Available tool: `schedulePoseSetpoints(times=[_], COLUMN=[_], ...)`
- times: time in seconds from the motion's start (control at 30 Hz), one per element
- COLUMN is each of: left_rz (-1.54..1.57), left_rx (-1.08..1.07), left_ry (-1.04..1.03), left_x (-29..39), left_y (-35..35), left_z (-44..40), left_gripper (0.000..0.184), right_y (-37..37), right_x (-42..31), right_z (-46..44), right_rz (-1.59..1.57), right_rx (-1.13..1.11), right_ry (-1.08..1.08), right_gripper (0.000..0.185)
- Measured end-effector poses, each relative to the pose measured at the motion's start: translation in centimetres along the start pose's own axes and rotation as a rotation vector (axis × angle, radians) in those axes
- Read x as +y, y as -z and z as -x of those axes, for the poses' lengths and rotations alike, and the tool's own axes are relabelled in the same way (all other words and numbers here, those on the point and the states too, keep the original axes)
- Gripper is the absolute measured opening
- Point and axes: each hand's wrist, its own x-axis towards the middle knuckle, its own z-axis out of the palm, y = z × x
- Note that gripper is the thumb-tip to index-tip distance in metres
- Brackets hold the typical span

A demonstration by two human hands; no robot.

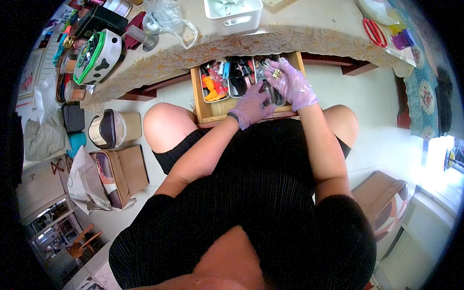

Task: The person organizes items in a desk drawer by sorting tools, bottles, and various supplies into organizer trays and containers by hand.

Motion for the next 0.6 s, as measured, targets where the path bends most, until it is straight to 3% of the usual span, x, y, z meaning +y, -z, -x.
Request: schedulePoseSetpoints(times=[0.6], left_rz=[0.001], left_rx=[-0.037], left_ry=[0.028], left_x=[0.33], left_y=[0.46], left_z=[-0.04], left_gripper=[0.049], right_y=[-0.45], right_x=[0.08], right_z=[0.12], right_rz=[0.041], right_rx=[0.014], right_ry=[0.012], right_gripper=[0.045])
